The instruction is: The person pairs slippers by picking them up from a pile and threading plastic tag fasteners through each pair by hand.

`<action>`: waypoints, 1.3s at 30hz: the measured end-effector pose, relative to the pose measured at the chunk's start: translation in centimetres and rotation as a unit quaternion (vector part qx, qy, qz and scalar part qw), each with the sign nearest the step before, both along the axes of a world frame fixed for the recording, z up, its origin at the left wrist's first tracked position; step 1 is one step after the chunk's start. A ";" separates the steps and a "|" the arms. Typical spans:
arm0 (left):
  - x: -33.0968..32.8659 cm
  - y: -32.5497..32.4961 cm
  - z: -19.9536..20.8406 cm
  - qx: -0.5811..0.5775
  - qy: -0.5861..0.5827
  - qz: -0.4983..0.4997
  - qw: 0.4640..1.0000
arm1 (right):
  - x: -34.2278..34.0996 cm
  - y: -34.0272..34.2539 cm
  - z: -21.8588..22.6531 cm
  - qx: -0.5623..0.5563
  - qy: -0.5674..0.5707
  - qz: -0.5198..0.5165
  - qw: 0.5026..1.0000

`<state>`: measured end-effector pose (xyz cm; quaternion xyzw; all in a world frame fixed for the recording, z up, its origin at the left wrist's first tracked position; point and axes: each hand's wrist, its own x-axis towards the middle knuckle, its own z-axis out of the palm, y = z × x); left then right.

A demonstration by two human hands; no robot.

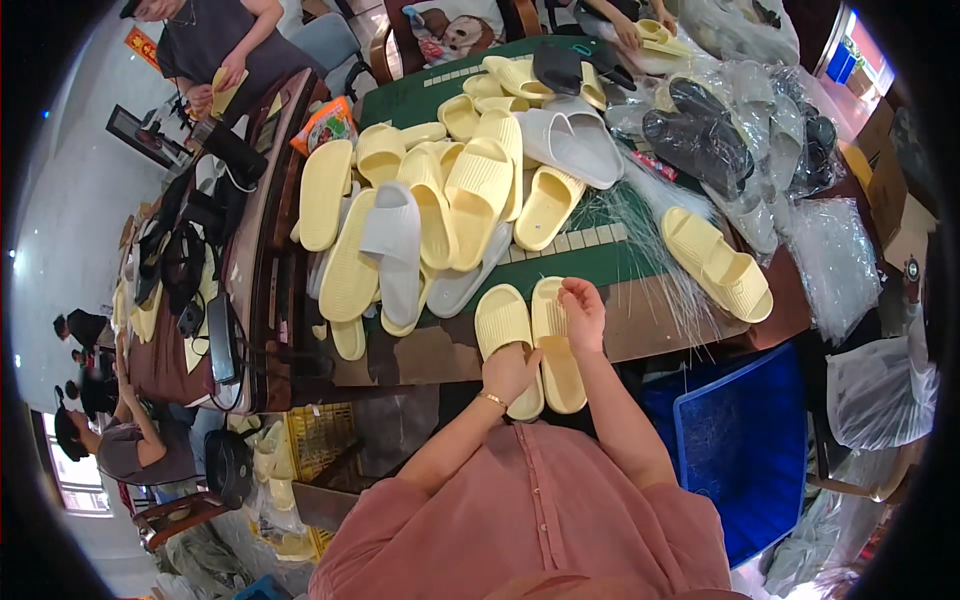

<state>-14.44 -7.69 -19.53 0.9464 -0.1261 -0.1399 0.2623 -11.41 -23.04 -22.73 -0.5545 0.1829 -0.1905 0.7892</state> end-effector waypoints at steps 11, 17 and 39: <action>1.1 -0.6 -0.3 0.034 -0.064 0.008 0.997 | -1.0 -2.3 -0.7 0.166 -0.037 -0.051 0.984; 4.7 3.8 8.0 0.061 -0.027 -0.037 0.997 | -5.4 -6.1 -3.4 0.137 0.053 -0.107 0.983; 6.1 8.6 4.2 -0.266 -0.108 0.106 0.952 | -9.5 -28.1 -0.3 -0.278 0.055 -0.472 0.835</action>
